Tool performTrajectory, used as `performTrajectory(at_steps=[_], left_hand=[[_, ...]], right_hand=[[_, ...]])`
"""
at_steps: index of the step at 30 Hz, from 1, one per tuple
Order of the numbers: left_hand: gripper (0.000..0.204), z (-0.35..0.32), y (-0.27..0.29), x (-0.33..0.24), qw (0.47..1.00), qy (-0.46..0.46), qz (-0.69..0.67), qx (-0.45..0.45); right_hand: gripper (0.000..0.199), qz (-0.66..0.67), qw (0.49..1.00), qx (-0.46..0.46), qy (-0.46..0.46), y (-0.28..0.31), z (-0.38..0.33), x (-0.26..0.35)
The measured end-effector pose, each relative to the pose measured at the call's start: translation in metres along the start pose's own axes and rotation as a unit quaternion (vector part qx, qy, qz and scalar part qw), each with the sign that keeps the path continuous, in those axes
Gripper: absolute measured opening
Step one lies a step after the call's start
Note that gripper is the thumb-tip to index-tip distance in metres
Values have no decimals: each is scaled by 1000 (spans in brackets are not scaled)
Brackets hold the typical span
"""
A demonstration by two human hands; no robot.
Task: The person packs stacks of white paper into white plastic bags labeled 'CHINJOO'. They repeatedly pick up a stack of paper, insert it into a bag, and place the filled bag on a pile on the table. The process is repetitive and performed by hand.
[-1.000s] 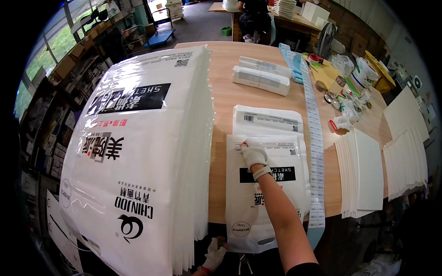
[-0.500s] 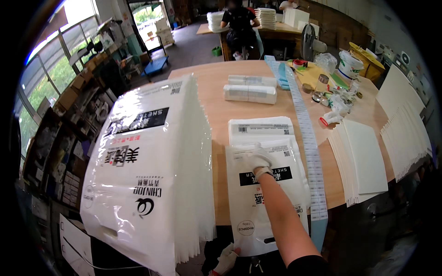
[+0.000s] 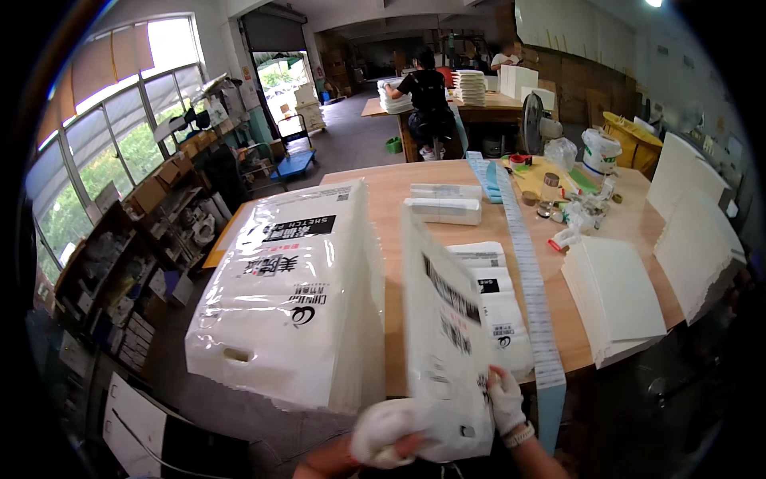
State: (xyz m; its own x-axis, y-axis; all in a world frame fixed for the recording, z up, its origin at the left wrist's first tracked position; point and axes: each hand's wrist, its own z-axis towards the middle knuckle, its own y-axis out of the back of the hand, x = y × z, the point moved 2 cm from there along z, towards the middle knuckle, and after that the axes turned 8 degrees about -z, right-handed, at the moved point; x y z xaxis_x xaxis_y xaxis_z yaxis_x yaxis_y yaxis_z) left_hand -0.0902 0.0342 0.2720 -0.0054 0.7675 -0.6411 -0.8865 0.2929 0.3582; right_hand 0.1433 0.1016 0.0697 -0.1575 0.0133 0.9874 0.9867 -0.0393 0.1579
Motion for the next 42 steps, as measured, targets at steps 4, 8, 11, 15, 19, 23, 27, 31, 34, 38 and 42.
performTrajectory(at_steps=[4,8,11,15,19,23,27,31,34,38,42], left_hand=[[47,-59,57,-58,939,66,148,-303],[43,-52,154,-64,803,33,376,-462],[43,-97,232,-49,823,109,-165,-533],[39,-165,237,-7,750,113,-208,-617],[31,-205,176,48,743,163,-84,-643],[28,-337,63,124,627,325,-252,-661],[26,-300,-43,122,682,536,-132,-480],[10,-255,-86,147,719,585,-168,-335],[11,-162,-104,153,756,594,-171,-213],[10,-63,-160,158,873,454,-177,-16],[22,16,-251,180,812,412,-400,106]], right_hand=[[28,75,991,61,94,-57,38,139],[26,62,967,157,189,-106,66,258],[29,-91,940,273,185,-155,76,278],[29,-91,910,306,265,-196,92,259],[26,128,931,317,124,-115,83,220],[20,-222,931,173,232,11,82,124],[19,-672,729,-72,108,206,81,37],[61,-652,749,-110,42,297,69,21],[44,-621,772,-128,46,322,71,3],[13,-672,699,-181,166,332,81,0],[20,-703,633,-229,227,284,47,49]])
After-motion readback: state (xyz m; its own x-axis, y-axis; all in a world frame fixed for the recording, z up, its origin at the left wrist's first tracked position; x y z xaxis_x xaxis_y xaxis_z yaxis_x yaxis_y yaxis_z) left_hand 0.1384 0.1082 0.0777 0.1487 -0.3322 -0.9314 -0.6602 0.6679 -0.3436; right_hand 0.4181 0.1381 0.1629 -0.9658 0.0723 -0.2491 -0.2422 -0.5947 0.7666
